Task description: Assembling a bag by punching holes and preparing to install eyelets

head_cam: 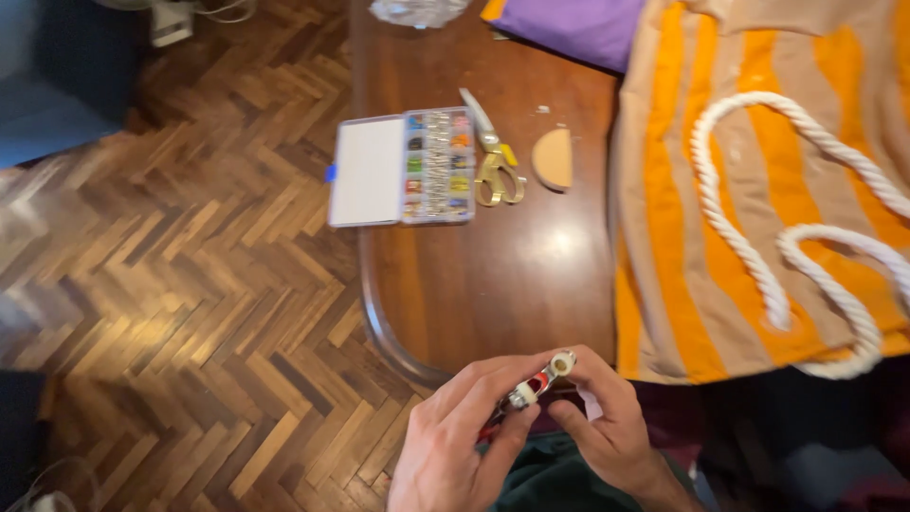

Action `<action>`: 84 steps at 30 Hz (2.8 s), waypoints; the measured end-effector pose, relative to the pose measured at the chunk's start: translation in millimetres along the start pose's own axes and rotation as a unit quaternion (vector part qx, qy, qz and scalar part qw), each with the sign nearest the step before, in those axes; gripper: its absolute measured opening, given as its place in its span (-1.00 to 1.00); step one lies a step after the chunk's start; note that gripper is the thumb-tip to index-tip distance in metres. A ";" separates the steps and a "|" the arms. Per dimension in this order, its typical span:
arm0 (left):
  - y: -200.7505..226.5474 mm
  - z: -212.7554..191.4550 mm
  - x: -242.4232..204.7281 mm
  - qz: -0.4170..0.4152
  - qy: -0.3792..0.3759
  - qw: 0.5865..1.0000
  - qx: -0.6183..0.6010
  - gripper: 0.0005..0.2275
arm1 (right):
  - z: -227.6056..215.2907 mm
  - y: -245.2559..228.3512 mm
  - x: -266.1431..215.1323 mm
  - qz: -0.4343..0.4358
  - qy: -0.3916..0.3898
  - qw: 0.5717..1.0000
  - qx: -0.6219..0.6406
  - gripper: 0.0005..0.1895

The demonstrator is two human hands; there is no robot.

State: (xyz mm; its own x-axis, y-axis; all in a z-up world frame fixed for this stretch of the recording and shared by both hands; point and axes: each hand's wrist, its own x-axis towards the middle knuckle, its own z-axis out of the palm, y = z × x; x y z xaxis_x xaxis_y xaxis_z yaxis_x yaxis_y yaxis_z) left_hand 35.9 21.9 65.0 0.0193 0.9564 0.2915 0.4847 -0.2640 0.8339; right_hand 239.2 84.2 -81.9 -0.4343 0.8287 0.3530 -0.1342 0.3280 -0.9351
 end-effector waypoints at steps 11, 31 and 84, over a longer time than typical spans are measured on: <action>-22.4 25.5 2.9 0.046 0.004 0.995 0.093 -0.69 | -82.1 -42.2 -62.9 -0.044 0.113 0.954 -0.274 -0.71; -56.5 22.2 72.0 0.204 0.113 0.880 0.415 -0.74 | -395.8 -12.2 -27.6 0.146 0.329 0.767 -0.531 -0.38; -49.9 20.4 21.7 0.148 0.069 0.893 0.419 -0.68 | -164.7 -33.4 17.6 -0.190 -0.122 0.836 -0.500 -0.85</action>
State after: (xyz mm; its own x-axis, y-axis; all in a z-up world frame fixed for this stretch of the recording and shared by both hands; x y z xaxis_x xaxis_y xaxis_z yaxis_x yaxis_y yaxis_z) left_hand 29.9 58.4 20.1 0.1748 0.8210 0.5436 0.9619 -0.2602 0.0837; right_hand 382.7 162.5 -39.3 -0.7145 0.5021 0.4872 0.4561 0.8624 -0.2199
